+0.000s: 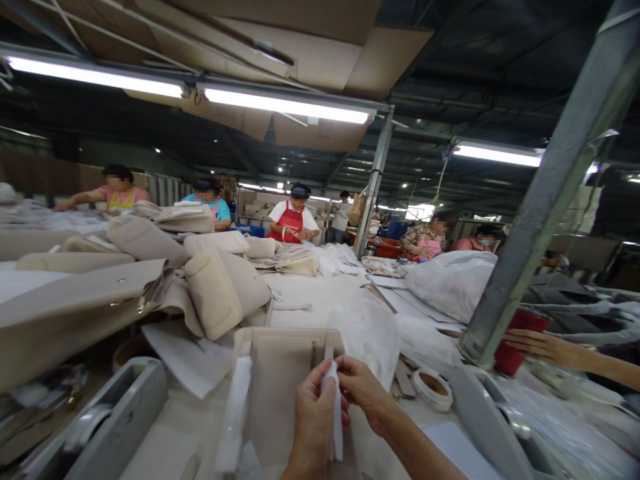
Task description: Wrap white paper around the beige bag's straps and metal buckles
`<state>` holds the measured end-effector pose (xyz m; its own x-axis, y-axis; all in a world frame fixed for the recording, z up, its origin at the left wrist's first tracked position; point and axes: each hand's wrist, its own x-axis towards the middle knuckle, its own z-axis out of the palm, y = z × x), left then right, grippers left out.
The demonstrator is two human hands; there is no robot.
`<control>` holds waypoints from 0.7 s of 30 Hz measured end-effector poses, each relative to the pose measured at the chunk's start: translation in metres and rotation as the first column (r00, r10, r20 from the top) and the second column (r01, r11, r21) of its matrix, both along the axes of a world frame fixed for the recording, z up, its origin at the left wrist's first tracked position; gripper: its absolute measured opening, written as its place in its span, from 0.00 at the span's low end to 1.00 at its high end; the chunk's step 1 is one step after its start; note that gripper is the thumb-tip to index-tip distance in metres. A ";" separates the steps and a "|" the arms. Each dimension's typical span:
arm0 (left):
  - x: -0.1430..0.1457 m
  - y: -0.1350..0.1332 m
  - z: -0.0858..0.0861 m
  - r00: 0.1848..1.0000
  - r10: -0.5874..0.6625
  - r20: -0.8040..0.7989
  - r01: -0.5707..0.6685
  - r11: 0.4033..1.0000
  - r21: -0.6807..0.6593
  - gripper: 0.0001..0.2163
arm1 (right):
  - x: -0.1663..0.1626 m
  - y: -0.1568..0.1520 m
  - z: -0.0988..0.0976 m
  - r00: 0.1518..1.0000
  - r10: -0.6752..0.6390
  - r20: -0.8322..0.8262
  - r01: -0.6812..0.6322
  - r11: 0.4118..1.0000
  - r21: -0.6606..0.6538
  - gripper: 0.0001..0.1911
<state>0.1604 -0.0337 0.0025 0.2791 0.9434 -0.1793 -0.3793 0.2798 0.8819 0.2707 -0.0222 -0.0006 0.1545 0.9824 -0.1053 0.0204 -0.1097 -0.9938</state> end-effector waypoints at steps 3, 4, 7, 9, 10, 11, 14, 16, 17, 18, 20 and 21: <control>0.002 -0.001 0.000 0.999 0.014 -0.029 -0.012 0.999 0.050 0.29 | 0.001 0.002 0.003 0.999 -0.016 0.049 0.014 0.999 0.045 0.11; 0.002 -0.002 -0.001 0.999 0.023 -0.039 -0.020 0.997 0.074 0.29 | 0.001 0.002 0.004 0.998 -0.025 0.062 0.021 0.998 0.064 0.10; 0.004 -0.003 -0.004 0.997 0.036 -0.067 -0.027 0.991 0.130 0.27 | 0.001 0.004 0.007 0.995 -0.056 0.084 0.048 0.994 0.093 0.07; 0.004 -0.003 -0.006 0.996 0.036 -0.082 -0.023 0.988 0.151 0.26 | -0.002 0.003 0.007 0.996 -0.049 0.072 0.044 0.996 0.072 0.09; 0.004 -0.002 -0.007 0.996 0.037 -0.085 -0.023 0.988 0.155 0.26 | -0.004 0.002 0.007 0.998 -0.037 0.057 0.033 0.998 0.057 0.10; 0.004 -0.001 -0.007 0.996 0.039 -0.083 -0.026 0.988 0.153 0.27 | -0.006 0.001 0.007 0.999 -0.023 0.041 0.021 0.999 0.045 0.10; 0.003 0.001 -0.009 0.996 0.041 -0.074 -0.030 0.989 0.145 0.27 | -0.011 -0.001 0.005 0.999 0.011 -0.049 -0.011 1.000 0.010 0.11; 0.002 0.001 -0.010 0.996 0.040 -0.078 -0.026 0.986 0.165 0.27 | -0.010 -0.003 0.005 0.987 0.046 -0.152 -0.046 0.999 0.003 0.12; 0.002 0.002 -0.011 0.996 0.042 -0.079 -0.027 0.983 0.181 0.27 | -0.009 -0.004 0.006 0.973 0.075 -0.216 -0.074 0.997 0.012 0.13; 0.002 0.002 -0.011 0.996 0.044 -0.077 -0.029 0.981 0.194 0.26 | -0.007 -0.004 0.006 0.953 0.110 -0.281 -0.106 0.994 0.028 0.13; 0.003 0.002 -0.011 0.996 0.051 -0.072 -0.036 0.979 0.200 0.27 | -0.003 -0.004 0.006 0.900 0.198 -0.387 -0.194 0.980 0.048 0.13; 0.003 0.002 -0.012 0.996 0.051 -0.069 -0.037 0.981 0.191 0.27 | -0.001 -0.004 0.005 0.878 0.230 -0.420 -0.232 0.972 0.045 0.13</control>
<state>0.1638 -0.0318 -0.0090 0.2290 0.9733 -0.0151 -0.3199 0.0898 0.9432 0.2695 -0.0263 0.0047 -0.1367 0.9838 -0.1158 -0.3726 -0.1593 -0.9142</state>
